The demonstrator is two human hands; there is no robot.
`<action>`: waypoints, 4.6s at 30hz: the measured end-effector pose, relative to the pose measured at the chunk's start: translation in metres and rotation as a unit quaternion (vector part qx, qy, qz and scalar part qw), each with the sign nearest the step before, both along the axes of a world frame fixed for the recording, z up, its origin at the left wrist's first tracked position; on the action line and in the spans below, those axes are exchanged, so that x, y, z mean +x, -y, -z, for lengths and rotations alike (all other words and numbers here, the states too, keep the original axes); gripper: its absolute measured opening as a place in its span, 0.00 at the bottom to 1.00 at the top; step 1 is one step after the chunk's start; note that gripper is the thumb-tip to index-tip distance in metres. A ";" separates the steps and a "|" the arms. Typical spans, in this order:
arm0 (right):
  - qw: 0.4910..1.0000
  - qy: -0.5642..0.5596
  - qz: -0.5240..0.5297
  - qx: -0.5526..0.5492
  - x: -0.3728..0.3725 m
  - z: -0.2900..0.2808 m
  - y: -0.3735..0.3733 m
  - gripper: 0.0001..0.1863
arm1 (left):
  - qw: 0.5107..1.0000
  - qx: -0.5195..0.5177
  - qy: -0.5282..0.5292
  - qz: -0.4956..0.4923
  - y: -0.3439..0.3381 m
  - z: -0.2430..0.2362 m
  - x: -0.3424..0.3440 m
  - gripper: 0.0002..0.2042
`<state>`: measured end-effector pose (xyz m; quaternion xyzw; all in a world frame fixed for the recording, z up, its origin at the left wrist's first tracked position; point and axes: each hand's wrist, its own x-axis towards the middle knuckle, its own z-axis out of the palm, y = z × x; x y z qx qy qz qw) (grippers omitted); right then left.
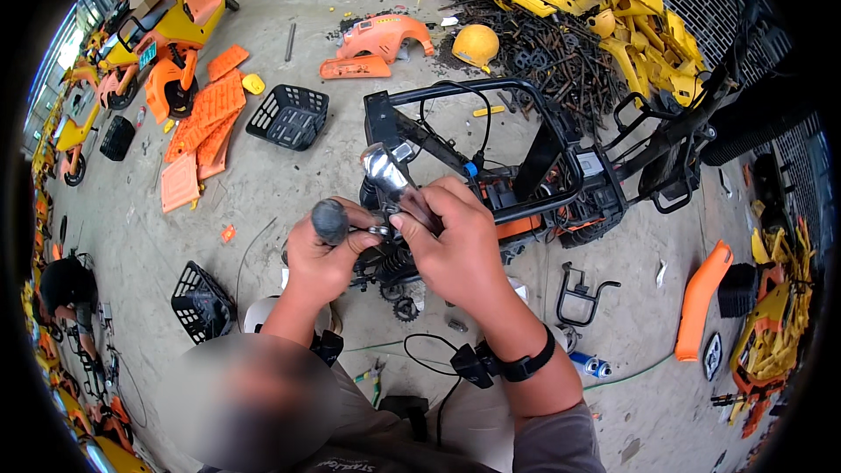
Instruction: The person works on a black vehicle frame while sitting on a concrete floor, using a ratchet and a screwdriver to tighten or loosen fasteners. They hold both tools simultaneously, applying leverage with the ratchet while stabilizing or aligning parts with the screwdriver.
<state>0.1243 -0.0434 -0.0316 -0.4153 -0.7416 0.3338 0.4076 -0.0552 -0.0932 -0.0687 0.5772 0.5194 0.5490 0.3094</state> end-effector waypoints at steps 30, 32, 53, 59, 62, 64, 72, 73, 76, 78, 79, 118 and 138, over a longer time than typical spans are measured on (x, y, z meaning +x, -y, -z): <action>0.887 -0.462 -0.020 -0.012 0.049 -0.042 0.023 0.11 | 0.984 0.033 0.167 -0.050 0.010 0.018 -0.032 0.09; 0.869 -0.484 -0.063 0.079 0.074 -0.056 0.035 0.14 | 0.985 0.043 0.163 -0.044 0.012 0.015 -0.032 0.09; 0.890 -0.389 0.179 -0.155 0.103 0.042 0.095 0.13 | 0.955 -0.274 -0.113 -0.026 0.086 0.034 -0.147 0.11; 0.911 -0.326 0.179 -0.179 0.090 0.069 0.082 0.16 | 0.892 -0.379 -0.246 0.027 0.081 0.081 -0.142 0.14; 0.913 -0.307 0.166 -0.210 0.089 0.068 0.075 0.15 | 0.856 -0.378 -0.353 0.028 0.076 0.097 -0.142 0.15; 0.915 -0.306 0.148 -0.218 0.094 0.075 0.072 0.15 | 0.845 -0.376 -0.378 0.034 0.070 0.109 -0.143 0.16; 0.877 -0.334 0.171 -0.299 0.098 0.071 0.070 0.11 | 0.774 -0.432 -0.443 0.134 0.061 0.137 -0.137 0.17; 0.873 -0.338 0.167 -0.309 0.100 0.071 0.069 0.11 | 0.773 -0.432 -0.444 0.136 0.062 0.140 -0.138 0.17; 0.862 -0.344 0.164 -0.333 0.103 0.071 0.068 0.10 | 0.767 -0.428 -0.457 0.140 0.063 0.154 -0.142 0.17; 0.857 -0.347 0.164 -0.346 0.101 0.070 0.068 0.10 | 0.738 -0.460 -0.468 0.158 0.062 0.159 -0.143 0.18; 0.854 -0.346 0.175 -0.346 0.097 0.069 0.069 0.09 | 0.738 -0.459 -0.469 0.159 0.061 0.160 -0.143 0.18; 0.924 -0.203 0.076 -0.315 0.058 0.074 0.091 0.12 | 0.801 -0.479 -0.307 0.183 0.050 0.098 -0.110 0.09; 0.930 -0.149 0.025 -0.335 0.004 0.076 0.091 0.14 | 0.964 -0.204 -0.098 0.140 0.046 -0.003 -0.005 0.16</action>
